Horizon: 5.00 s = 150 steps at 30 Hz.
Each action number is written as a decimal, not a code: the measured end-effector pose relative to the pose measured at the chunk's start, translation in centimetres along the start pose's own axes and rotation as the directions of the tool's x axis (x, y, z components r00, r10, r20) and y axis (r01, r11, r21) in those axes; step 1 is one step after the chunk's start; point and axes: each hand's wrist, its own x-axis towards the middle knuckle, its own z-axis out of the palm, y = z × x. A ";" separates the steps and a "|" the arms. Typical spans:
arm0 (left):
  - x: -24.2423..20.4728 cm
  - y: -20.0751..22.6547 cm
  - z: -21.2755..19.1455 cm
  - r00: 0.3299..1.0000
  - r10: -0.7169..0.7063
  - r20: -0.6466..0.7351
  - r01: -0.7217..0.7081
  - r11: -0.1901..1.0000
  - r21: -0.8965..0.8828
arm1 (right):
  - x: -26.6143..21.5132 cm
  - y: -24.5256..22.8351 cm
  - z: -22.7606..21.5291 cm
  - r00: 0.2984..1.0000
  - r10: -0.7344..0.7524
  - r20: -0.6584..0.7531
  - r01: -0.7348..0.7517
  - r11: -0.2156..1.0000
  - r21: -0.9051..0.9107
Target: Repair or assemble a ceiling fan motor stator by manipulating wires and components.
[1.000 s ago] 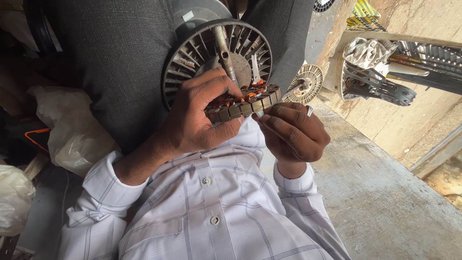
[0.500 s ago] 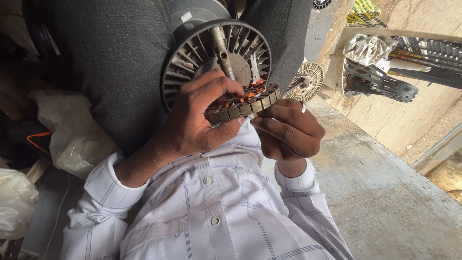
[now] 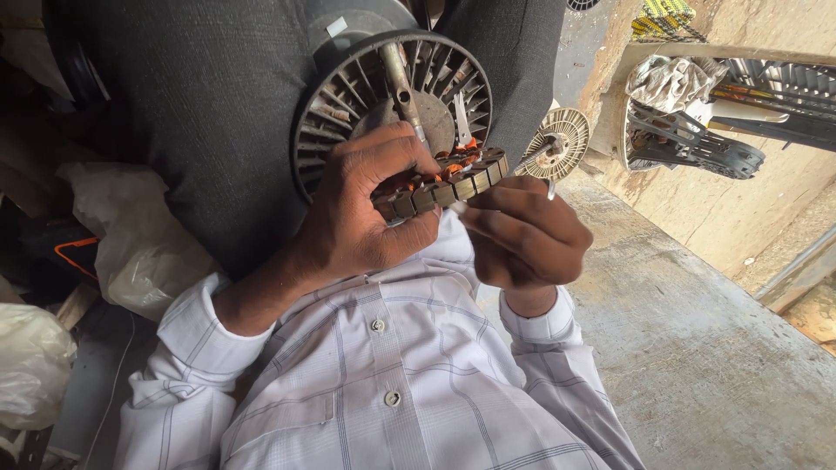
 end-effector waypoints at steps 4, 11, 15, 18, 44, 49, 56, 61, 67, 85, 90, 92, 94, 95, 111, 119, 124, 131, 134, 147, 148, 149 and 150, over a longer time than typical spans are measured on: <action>0.0 -0.1 -0.1 1.000 -0.028 0.004 0.028 1.000 -0.007 | -0.2 0.0 0.1 0.997 0.068 -0.046 -0.063 0.993 0.104; 0.1 -0.1 -0.2 0.999 -0.024 0.026 0.025 0.999 -0.028 | -0.1 0.7 -0.3 0.999 0.030 -0.014 -0.029 0.995 0.090; 0.2 -0.3 0.0 0.999 -0.012 0.039 0.013 1.000 -0.015 | 0.0 0.7 -0.6 0.999 0.027 0.022 -0.029 0.997 0.076; 0.3 -0.2 -0.3 0.999 0.009 0.036 -0.009 1.000 0.004 | 0.2 0.7 -0.4 1.000 0.008 0.029 -0.009 0.998 0.055; 0.2 0.0 -0.5 0.998 0.032 0.056 -0.032 0.999 0.003 | 1.0 -1.4 -0.6 0.982 -0.008 0.187 0.036 0.989 -0.144; 0.0 -0.6 -0.7 0.997 0.037 0.072 -0.037 0.999 0.000 | 0.7 -0.9 -0.5 0.990 0.032 0.137 -0.002 0.976 -0.217; 0.4 -0.6 -0.8 0.997 -0.040 0.074 0.041 0.999 -0.016 | 1.5 0.2 0.6 0.985 0.166 -0.041 -0.166 0.986 0.008; -0.4 -1.2 -0.1 0.996 0.092 -0.019 -0.087 0.979 0.182 | -1.1 0.2 0.6 0.809 0.582 0.083 -0.563 0.727 0.392; -0.5 -1.2 0.1 0.972 0.235 -0.020 -0.194 0.844 0.500 | -1.8 0.2 0.2 0.760 0.643 0.095 -0.606 0.650 0.458; 0.2 -3.0 0.1 0.948 0.307 -0.079 -0.272 0.914 0.300 | -0.4 0.4 1.7 0.710 0.700 0.070 -0.616 0.570 0.543; 0.2 -2.6 0.4 0.940 0.332 -0.076 -0.283 0.886 0.366 | 0.2 0.1 2.6 0.710 0.704 -0.007 -0.585 0.596 0.549; 0.5 -2.1 0.2 0.940 0.333 -0.073 -0.280 0.877 0.390 | 0.0 -0.1 2.8 0.733 0.678 -0.057 -0.540 0.630 0.558; 1.2 -1.4 -0.4 0.945 0.321 -0.072 -0.272 0.886 0.376 | -0.4 -0.5 2.8 0.732 0.681 -0.011 -0.579 0.631 0.515; 1.2 -1.5 -0.7 0.940 0.336 -0.066 -0.288 0.879 0.381 | -0.7 -0.2 3.1 0.741 0.671 -0.022 -0.566 0.642 0.517; -2.2 0.3 -0.9 0.967 0.255 -0.015 -0.237 0.916 0.323 | -6.5 1.2 1.4 0.990 0.088 -0.110 -0.079 0.993 0.086; -4.7 2.2 -2.0 0.961 0.251 -0.116 -0.190 0.904 0.384 | -5.5 -1.5 3.2 0.899 0.141 0.414 -0.064 0.979 -0.195; -6.5 2.2 -1.9 0.906 0.343 -0.247 -0.166 0.827 0.538 | -6.0 -1.5 3.9 0.916 0.164 0.367 -0.098 0.976 -0.192; -8.1 1.1 -1.3 0.858 0.399 -0.323 -0.146 0.793 0.592 | -6.4 -1.6 4.5 0.936 0.186 0.299 -0.146 0.978 -0.151; -9.0 1.2 -1.3 0.855 0.411 -0.318 -0.143 0.775 0.616 | -6.4 -1.6 4.1 0.941 0.139 0.308 -0.098 0.984 -0.147; -9.5 1.1 1.9 0.990 -0.039 -0.134 0.059 0.987 0.152 | -8.8 -1.5 3.4 0.701 0.563 0.438 -0.644 0.236 0.727; -9.6 0.9 2.2 0.991 -0.039 -0.131 0.058 0.988 0.142 | -8.6 -1.6 3.2 0.715 0.543 0.441 -0.625 0.214 0.750; -10.0 0.1 2.6 0.991 -0.042 -0.131 0.061 0.988 0.141 | -8.4 -1.7 3.2 0.713 0.545 0.442 -0.627 0.212 0.750; -10.5 -0.7 2.9 0.985 -0.112 -0.134 0.120 0.991 0.055 | -8.3 -1.9 3.1 0.746 0.507 0.433 -0.601 0.231 0.765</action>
